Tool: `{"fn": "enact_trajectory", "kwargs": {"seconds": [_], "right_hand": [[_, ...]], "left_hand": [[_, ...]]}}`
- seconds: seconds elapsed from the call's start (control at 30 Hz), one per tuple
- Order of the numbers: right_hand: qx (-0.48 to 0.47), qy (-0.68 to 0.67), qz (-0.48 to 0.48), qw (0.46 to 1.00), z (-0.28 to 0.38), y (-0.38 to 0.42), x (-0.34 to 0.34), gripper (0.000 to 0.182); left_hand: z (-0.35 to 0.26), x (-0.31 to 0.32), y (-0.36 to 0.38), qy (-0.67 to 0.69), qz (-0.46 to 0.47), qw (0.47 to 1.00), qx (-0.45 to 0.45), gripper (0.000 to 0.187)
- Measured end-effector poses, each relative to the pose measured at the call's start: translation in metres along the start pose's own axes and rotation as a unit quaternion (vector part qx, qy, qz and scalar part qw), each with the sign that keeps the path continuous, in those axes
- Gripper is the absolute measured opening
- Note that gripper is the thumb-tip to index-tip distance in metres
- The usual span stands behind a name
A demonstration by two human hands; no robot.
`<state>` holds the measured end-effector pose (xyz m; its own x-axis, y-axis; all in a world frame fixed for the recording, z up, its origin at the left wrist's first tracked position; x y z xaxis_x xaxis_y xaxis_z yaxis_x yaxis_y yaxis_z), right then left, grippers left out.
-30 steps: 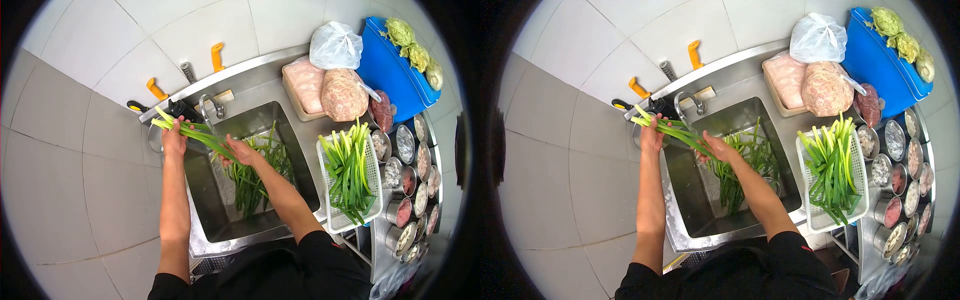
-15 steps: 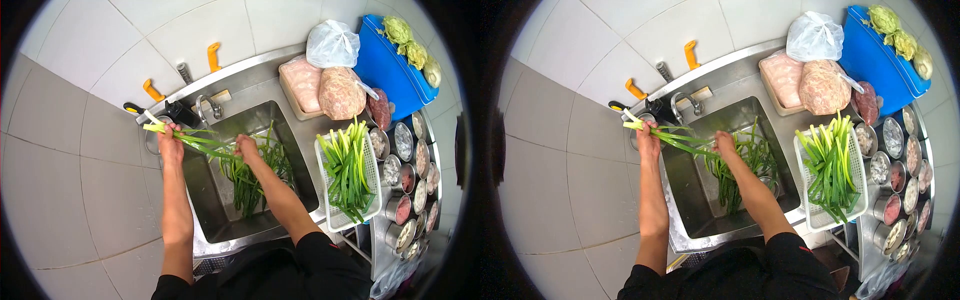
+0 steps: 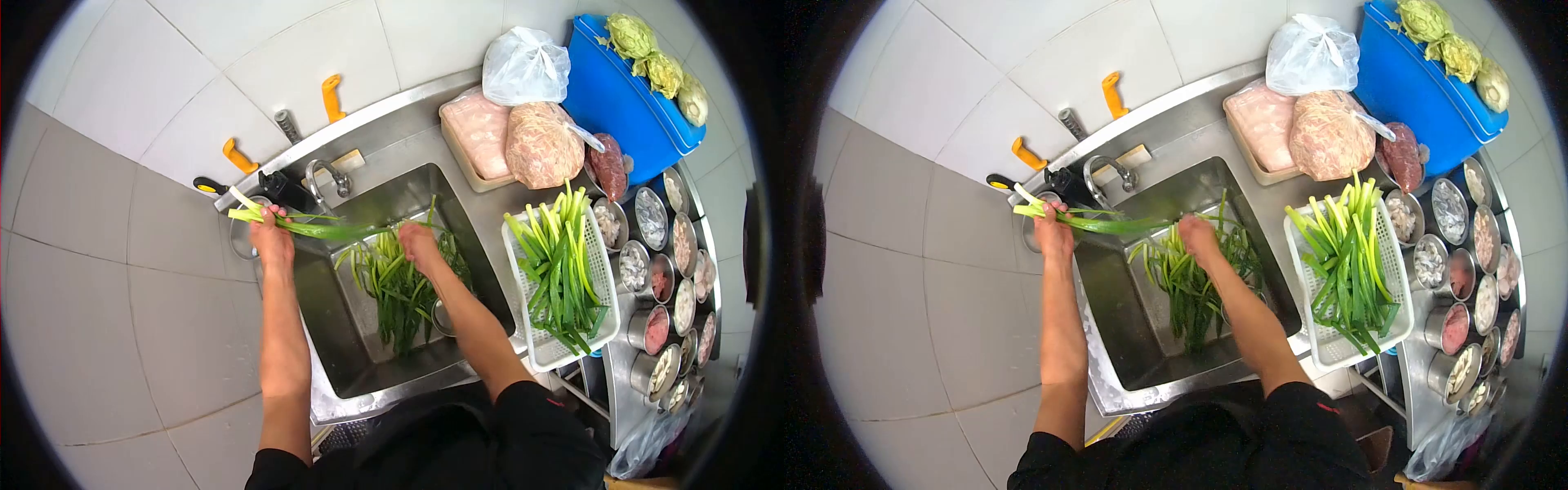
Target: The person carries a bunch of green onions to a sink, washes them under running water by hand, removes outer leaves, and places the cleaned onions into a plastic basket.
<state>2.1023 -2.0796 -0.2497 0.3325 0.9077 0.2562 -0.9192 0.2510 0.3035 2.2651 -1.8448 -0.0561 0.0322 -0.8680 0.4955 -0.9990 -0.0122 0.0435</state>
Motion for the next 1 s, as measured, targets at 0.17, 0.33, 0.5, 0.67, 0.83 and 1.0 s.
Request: {"fn": "enact_trajectory", "kwargs": {"seconds": [0.17, 0.33, 0.5, 0.67, 0.83, 1.0], "right_hand": [[0.02, 0.251, -0.249, 0.935, -0.022, -0.004, -0.029, 0.068], [-0.203, 0.333, -0.091, 0.916, 0.094, 0.035, 0.041, 0.084], [-0.168, 0.367, -0.162, 0.9, 0.122, 0.047, 0.044, 0.055], [-0.148, 0.331, -0.265, 0.894, 0.195, 0.149, -0.012, 0.036], [-0.102, 0.531, -0.377, 0.752, 0.226, 0.237, -0.108, 0.041], [-0.148, 0.68, -0.366, 0.618, 0.171, 0.245, -0.09, 0.049]], "left_hand": [[0.027, 0.001, 0.023, -0.052, -0.02, 0.997, -0.054, 0.018], [0.109, 0.022, 0.039, -0.164, 0.058, 0.943, -0.283, 0.025], [0.125, 0.055, 0.046, -0.121, 0.184, 0.888, -0.405, 0.029], [0.087, 0.071, 0.053, -0.093, 0.418, 0.805, -0.411, 0.05], [0.203, -0.039, 0.012, -0.369, 0.248, 0.853, -0.272, 0.037], [0.418, -0.165, 0.044, -0.544, 0.236, 0.8, -0.09, 0.03]]}}
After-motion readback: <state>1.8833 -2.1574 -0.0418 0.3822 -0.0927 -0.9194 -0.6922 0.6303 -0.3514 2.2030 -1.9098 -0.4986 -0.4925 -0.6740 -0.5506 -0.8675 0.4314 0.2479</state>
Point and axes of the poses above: each hand's wrist, its own y-axis away from the middle knuckle, its own x-axis out of the palm, z = x × y, the point moved 2 cm from there along -y, towards the middle knuckle, and after that the axes turned 6 degrees about -z, right-handed, at the moved point
